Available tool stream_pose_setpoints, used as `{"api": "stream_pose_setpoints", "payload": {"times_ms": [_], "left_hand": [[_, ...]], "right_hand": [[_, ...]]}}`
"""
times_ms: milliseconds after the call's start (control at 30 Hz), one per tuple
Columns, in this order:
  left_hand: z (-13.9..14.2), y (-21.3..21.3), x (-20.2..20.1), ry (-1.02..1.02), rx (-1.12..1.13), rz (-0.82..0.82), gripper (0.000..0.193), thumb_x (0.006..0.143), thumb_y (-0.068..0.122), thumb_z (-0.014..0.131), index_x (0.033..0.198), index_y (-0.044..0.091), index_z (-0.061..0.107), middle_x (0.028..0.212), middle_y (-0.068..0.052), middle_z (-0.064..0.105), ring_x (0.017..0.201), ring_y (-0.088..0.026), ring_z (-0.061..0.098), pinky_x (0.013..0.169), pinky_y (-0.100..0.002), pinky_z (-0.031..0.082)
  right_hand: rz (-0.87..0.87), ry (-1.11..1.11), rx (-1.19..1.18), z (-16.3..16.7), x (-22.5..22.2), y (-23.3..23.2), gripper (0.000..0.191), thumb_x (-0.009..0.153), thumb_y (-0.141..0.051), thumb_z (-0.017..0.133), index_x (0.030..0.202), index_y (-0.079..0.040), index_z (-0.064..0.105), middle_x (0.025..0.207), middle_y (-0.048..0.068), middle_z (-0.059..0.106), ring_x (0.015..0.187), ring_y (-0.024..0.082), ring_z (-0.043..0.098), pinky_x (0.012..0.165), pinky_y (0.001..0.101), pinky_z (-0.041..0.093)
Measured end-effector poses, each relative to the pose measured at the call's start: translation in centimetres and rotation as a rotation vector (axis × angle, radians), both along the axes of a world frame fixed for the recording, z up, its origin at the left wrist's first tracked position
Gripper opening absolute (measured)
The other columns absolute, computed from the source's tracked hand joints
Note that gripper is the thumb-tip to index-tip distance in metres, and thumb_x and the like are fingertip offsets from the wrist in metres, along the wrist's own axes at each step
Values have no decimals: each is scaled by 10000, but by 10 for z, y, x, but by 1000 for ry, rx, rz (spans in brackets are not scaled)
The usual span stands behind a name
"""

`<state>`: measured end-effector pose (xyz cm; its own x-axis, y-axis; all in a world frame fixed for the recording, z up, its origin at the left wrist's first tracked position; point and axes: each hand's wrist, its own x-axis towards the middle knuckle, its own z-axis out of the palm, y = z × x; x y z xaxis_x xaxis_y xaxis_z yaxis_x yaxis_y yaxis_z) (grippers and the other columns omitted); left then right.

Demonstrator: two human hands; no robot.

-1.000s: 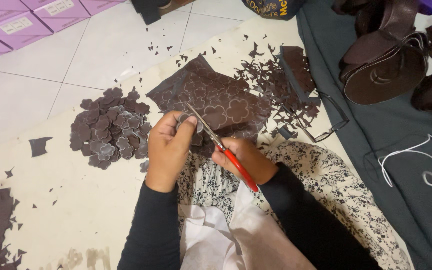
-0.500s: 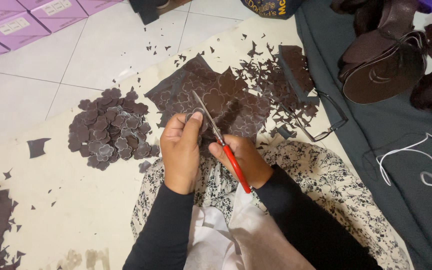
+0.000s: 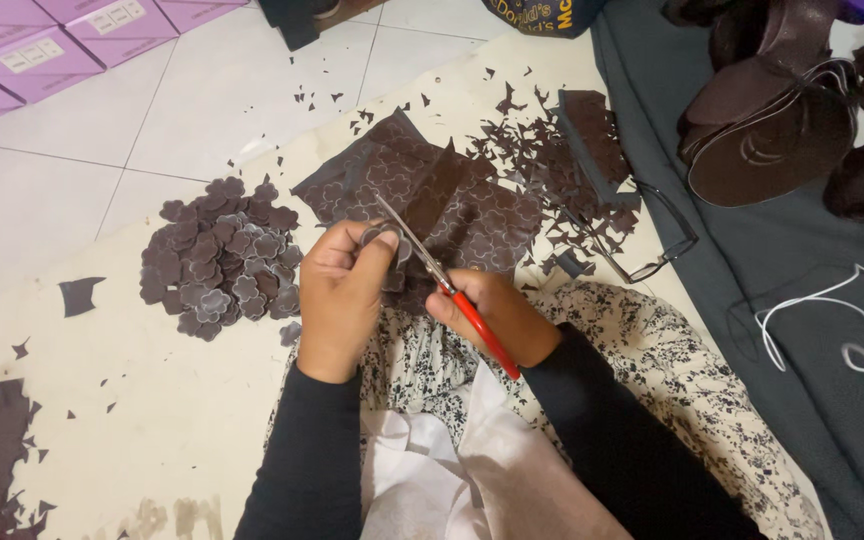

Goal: The person sits on the floor and uses red-handled scissors to cut flower-shaped pieces from a sheet of dark brown material. The cut pieces are placed in a growing pile to the left while offcuts accumulate nearby.

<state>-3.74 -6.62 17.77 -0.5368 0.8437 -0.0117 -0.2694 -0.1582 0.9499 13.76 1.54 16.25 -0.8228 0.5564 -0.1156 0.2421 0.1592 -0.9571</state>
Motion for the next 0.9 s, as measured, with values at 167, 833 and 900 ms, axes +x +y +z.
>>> {"api": "stream_pose_setpoints", "payload": {"times_ms": [167,833,900], "left_hand": [[-2,1,-5,11,72,-23,100,951,22,605,858,41,637,1077,-14,736,821,-37,600,763,-202,499],[-21,10,10,-86,149,32,40,977,36,616,960,71,609,903,39,629,812,-34,536,733,-208,437],[-24,9,7,-31,140,-9,54,977,35,619,935,67,607,884,43,626,804,-31,538,727,-207,440]], "right_hand": [[39,-56,15,4,-1,0,394,994,-387,615,758,-75,562,616,-58,455,576,50,413,507,282,373],[1,122,-263,-10,-6,-19,495,1017,-534,532,850,-68,537,668,-30,533,558,69,528,509,244,458],[-28,64,-245,-9,-7,-16,463,979,-528,558,877,-76,544,646,-36,499,539,71,500,497,253,451]]}}
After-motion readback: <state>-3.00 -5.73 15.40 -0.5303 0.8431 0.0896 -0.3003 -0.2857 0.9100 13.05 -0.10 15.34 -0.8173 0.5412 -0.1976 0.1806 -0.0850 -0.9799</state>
